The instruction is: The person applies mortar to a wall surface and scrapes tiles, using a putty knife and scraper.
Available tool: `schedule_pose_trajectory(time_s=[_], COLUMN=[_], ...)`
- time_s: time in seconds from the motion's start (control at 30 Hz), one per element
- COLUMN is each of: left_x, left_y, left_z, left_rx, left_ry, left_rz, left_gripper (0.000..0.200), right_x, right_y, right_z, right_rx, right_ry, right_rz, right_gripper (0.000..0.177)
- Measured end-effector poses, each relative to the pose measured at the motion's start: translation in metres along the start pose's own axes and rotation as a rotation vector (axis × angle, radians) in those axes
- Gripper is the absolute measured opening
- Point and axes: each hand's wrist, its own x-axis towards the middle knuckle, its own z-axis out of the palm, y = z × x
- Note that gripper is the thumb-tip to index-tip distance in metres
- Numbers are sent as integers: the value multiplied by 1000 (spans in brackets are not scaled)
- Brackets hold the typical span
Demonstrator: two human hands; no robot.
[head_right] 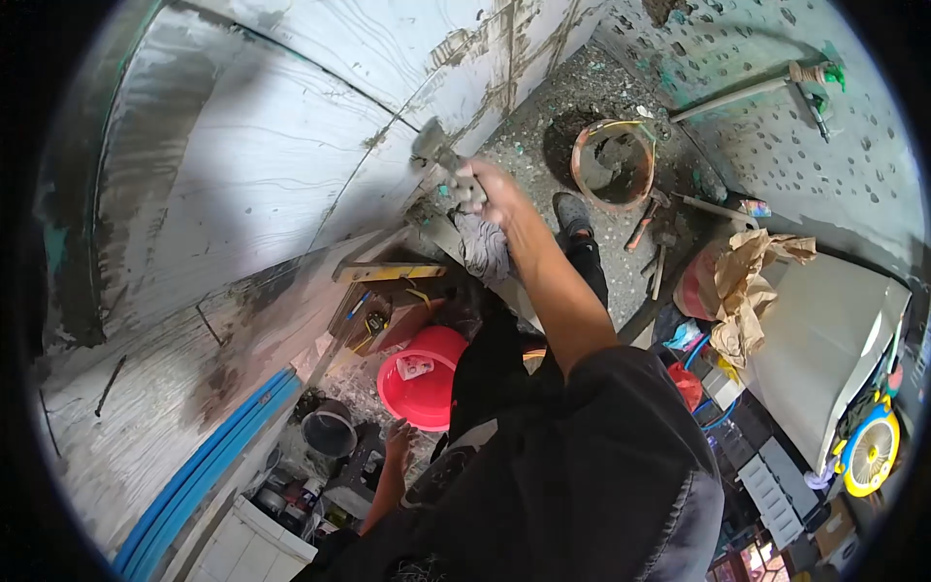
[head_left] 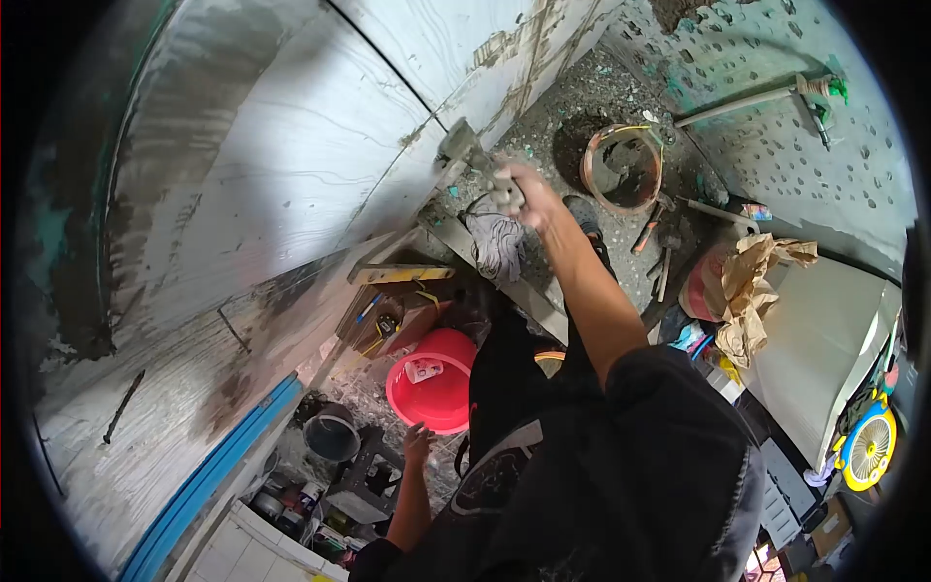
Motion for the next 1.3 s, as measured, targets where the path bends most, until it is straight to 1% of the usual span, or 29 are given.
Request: schedule_pose_trajectory(time_s=[0.07, 0.13, 0.17, 0.23, 0.27, 0.3, 0.37, 0.43, 0.47, 0.53, 0.57, 0.63, 0.67, 0.73, 0.77, 0.8, 0.87, 0.97, 1.07, 1.1, 1.13, 1.17, 1.2, 1.3], left_x=[4, 2, -4, -17, -16, -15, -14, -25, -26, -17, -16, -20, -20, -19, -19, -17, -18, -23, -25, -22, -19, -24, -29, -21], left_y=[6, 14, 22, 38, 33, 25, 20, 20, 15, -2, 3, 2, 2, 6, 9, 11, 12, 15, 11, 6, 0, 9, 17, 9], left_z=[4, 10, 13, 18, 14, 8, 1, -4, -4, -13, -11, -8, -8, -10, -9, -6, -6, -3, 3, 1, -1, 1, 3, -3], left_rx=[6, 30, 48, 80, 59, 35, 22, 50, 29, 0, 40, 115, 98, 76, 67, 57, 38, 123, 81, 31, 53, 79, 108, 5], left_ry=[-18, -44, -35, -16, -25, -33, -18, 24, 33, 43, 33, 24, 13, -11, -5, -3, 14, -1, 13, -41, -32, -21, -14, -3], left_rz=[22, 79, 58, 17, 19, 22, 5, -45, -55, -68, -80, -118, -105, -82, -27, -23, -22, -55, -105, -32, -50, -71, -91, -24], left_gripper=[33, 33, 32, 31, 31, 31, 31, 32, 32, 33, 33, 33, 33, 32, 33, 34, 34, 34, 34, 34, 34, 33, 33, 36], right_x=[-31, -11, 4, 36, 54, 68, 97, 137, 134, 101, 82, 41, 40, 58, 76, 94, 119, 132, 69, 61, 53, 45, 46, 91], right_y=[5, 32, 47, 69, 80, 85, 96, 113, 121, 132, 134, 135, 131, 124, 120, 113, 96, 100, 99, 94, 90, 90, 88, 66], right_z=[5, -28, -48, -66, -72, -69, -52, -49, -36, 0, 3, -12, -24, -59, -79, -93, -78, -24, -9, -18, -29, -40, -56, -112], right_rx=[108, 128, 138, 97, 77, 19, -4, -234, -258, -302, -239, -113, -104, -76, -43, -12, 0, -109, 89, 73, 60, 52, 56, 65], right_ry=[42, 115, 150, 303, 380, 379, 503, 536, 512, 473, 452, 406, 440, 516, 449, 378, 421, 435, 283, 318, 350, 384, 352, 248], right_rz=[-11, -63, -90, -112, -121, -158, -230, -336, -318, -296, -241, -114, -91, -47, -54, -61, -103, -224, -91, -65, -36, -5, 23, 112], right_gripper=[6, 6, 7, 7, 7, 6, 8, 10, 10, 9, 9, 8, 7, 7, 7, 7, 7, 8, 10, 10, 9, 9, 8, 7])
